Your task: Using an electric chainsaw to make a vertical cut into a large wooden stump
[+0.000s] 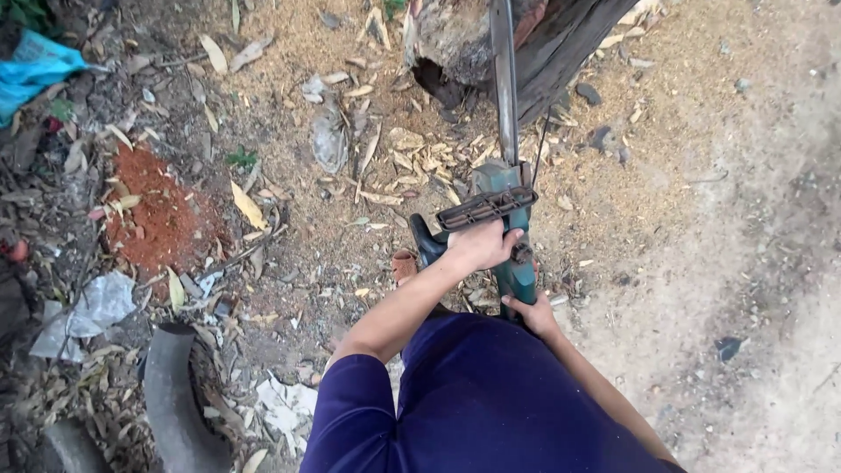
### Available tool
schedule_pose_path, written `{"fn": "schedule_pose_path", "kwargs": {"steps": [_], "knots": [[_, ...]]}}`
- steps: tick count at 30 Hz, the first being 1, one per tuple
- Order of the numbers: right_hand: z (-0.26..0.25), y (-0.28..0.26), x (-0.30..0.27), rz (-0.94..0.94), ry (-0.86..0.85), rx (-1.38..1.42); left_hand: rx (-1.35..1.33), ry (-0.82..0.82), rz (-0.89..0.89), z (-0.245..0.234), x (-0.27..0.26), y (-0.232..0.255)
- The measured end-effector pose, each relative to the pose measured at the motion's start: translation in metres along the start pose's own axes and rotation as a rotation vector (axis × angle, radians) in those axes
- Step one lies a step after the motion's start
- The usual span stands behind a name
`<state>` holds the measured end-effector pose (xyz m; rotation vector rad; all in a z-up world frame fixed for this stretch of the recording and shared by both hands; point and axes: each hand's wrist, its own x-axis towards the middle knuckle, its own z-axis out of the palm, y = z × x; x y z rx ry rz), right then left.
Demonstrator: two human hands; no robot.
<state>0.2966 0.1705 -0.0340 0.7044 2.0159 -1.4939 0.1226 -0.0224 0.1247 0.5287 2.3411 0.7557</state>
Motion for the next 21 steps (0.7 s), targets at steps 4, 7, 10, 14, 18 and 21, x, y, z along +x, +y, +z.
{"fn": "schedule_pose_path", "kwargs": {"steps": [4,7,10,14,18,21], "knots": [[0.004,0.012,0.002,0.022,-0.037,0.022,0.006,0.009,-0.019,0.022,0.012,-0.011],[0.004,0.011,0.003,0.045,-0.040,-0.004,0.056,0.001,-0.036,0.012,0.009,-0.005],[0.003,0.019,0.012,0.068,-0.075,-0.057,0.007,-0.049,-0.113,-0.011,0.002,0.001],[0.013,0.021,0.016,0.104,-0.104,-0.116,0.029,-0.151,-0.220,-0.026,-0.009,-0.007],[0.017,-0.001,0.009,0.157,-0.132,-0.181,0.065,-0.175,-0.287,-0.023,-0.010,-0.036],[0.029,-0.014,0.007,0.122,-0.118,-0.161,0.006,-0.183,-0.296,-0.037,-0.024,-0.040]]}}
